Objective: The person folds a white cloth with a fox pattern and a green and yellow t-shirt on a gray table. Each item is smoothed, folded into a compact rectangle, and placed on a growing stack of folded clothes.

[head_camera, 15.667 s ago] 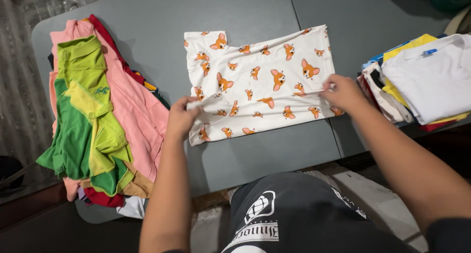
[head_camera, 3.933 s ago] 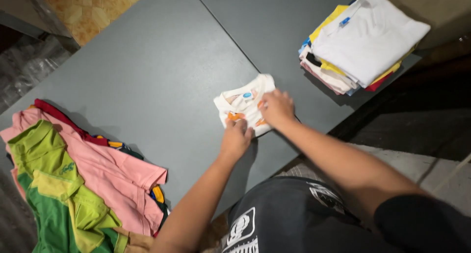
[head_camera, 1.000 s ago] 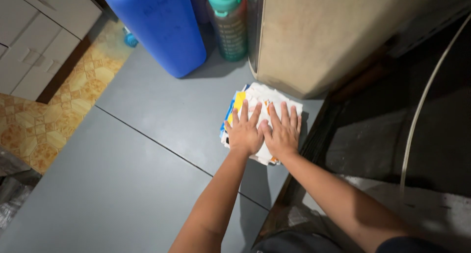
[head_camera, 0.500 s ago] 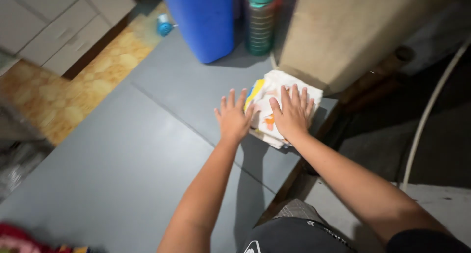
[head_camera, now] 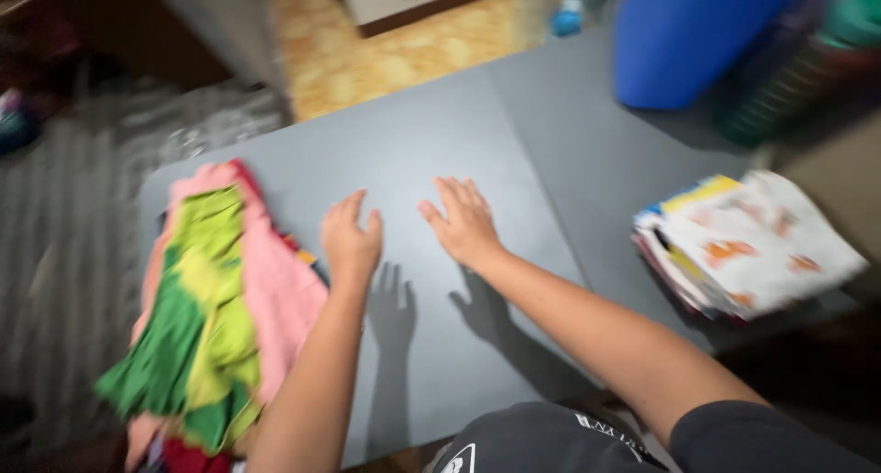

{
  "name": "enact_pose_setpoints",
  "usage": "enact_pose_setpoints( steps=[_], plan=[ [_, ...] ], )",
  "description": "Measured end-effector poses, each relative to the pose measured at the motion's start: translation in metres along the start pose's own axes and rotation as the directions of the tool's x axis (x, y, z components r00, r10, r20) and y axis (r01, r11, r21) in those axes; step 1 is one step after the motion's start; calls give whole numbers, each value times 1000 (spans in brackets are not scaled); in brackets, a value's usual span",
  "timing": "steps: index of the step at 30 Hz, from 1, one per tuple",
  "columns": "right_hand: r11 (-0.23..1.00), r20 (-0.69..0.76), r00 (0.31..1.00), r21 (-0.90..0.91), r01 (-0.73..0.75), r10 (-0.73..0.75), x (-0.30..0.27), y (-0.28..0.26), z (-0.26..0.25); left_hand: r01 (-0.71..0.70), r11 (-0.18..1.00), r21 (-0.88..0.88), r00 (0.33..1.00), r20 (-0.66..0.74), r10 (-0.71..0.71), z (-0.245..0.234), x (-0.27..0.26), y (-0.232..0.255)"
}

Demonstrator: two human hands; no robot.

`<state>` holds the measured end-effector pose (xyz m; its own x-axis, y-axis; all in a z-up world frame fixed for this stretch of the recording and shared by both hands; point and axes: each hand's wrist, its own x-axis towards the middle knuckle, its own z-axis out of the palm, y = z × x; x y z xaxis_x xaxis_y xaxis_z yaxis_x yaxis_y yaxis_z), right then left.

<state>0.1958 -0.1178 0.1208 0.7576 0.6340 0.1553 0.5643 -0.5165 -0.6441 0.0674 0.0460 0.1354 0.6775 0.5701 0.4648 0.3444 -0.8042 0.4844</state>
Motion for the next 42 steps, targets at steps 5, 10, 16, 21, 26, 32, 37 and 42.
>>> enact_pose_setpoints(
  steps=[5, 10, 16, 21, 26, 32, 37, 42],
  plan=[
    [956, 131, 959, 185, 226, -252, -3, -117, 57, 248, 965, 87, 961, -145, -234, -96, -39, -104],
    [900, 215, 883, 233, 369, -418, -18, -174, 120, 387, 911, 140, 896, -293, -335, -157, -91, -152],
    [795, 215, 774, 293, 531, -596, -38, -191, 180, 585, 791, 181, 788, -356, -502, -173, -157, -203],
    [818, 284, 777, 327, 472, -562, -44, -199, 171, 716, 685, 134, 690, -291, -663, -175, -154, -176],
    [848, 333, 785, 292, 442, -523, -39, -187, 175, 745, 582, 325, 660, -234, -714, -169, -143, -178],
    [823, 168, 819, 285, 492, -548, -20, -184, 154, 496, 842, -214, 807, -246, -537, -136, -94, -157],
    [661, -64, 745, 417, 624, -664, -1, -187, 90, 27, 869, -494, 998, -31, -48, -185, -48, 19],
    [578, -161, 790, 598, 555, -592, 34, -149, 28, -10, 636, -772, 1000, -10, 3, -219, -28, 42]
  ],
)
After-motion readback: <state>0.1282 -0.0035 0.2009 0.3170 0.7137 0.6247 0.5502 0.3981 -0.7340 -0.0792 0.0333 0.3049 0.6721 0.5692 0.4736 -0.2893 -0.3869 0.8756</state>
